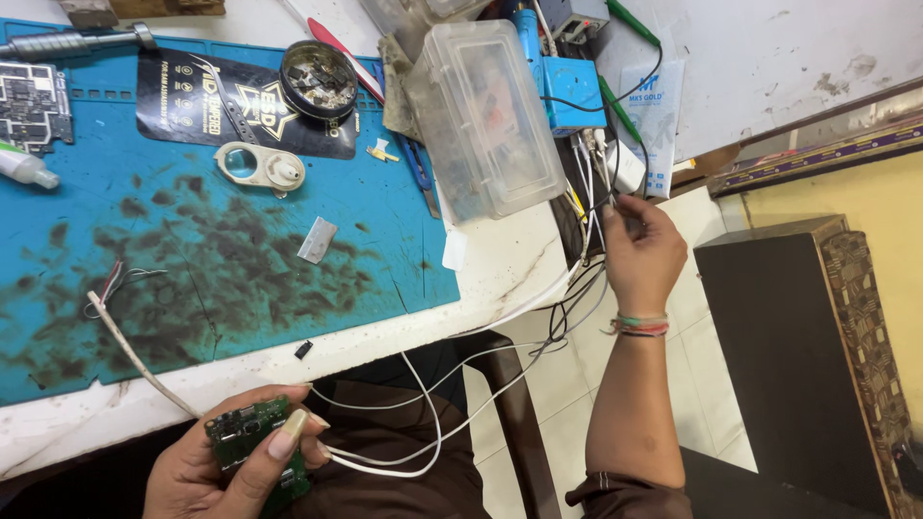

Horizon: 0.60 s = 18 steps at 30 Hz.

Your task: The person uses a heat gun and tweezers to remove a component from a circuit board, then uses a soldering iron to apply solder to the board, and finally attaches a white wire to the board.

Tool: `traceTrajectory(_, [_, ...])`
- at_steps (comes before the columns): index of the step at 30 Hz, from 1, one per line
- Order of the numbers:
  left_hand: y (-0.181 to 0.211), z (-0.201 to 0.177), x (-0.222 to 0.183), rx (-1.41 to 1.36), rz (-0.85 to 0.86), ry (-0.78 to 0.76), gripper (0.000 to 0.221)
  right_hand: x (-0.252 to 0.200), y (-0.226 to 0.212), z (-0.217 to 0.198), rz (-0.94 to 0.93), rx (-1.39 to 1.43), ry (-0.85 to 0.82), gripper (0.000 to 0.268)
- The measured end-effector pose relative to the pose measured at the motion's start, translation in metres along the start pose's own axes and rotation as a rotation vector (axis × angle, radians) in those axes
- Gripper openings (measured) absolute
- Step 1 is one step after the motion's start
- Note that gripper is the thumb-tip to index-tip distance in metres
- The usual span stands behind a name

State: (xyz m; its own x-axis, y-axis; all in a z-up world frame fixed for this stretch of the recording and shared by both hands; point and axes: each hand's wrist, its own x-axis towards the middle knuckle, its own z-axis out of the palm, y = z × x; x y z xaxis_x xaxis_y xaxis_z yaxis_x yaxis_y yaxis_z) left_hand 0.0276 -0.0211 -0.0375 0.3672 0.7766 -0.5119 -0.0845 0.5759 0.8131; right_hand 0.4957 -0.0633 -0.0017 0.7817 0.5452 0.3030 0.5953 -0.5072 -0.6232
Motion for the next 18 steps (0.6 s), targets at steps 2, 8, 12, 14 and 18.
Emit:
traceTrajectory(2, [0.001, 0.001, -0.001, -0.009, 0.003, -0.007, 0.034, -0.002, -0.012, 0.001, -0.148, -0.210, 0.043, 0.019])
traceTrajectory(8, [-0.010, -0.005, -0.001, -0.040, 0.033, -0.039, 0.034, 0.005, -0.024, 0.001, -0.136, -0.353, -0.012, 0.023])
traceTrajectory(12, [-0.009, -0.007, -0.002, -0.049, 0.028, -0.036, 0.034, 0.012, -0.018, 0.000, -0.187, -0.430, -0.031, 0.023])
traceTrajectory(14, [-0.004, -0.004, -0.002, -0.026, -0.006, -0.013, 0.034, 0.017, -0.011, -0.003, -0.241, -0.483, -0.056, 0.021])
traceTrajectory(18, [0.000, -0.002, -0.003, -0.014, -0.036, -0.013, 0.034, 0.035, 0.003, -0.006, -0.245, -0.413, 0.006, 0.020])
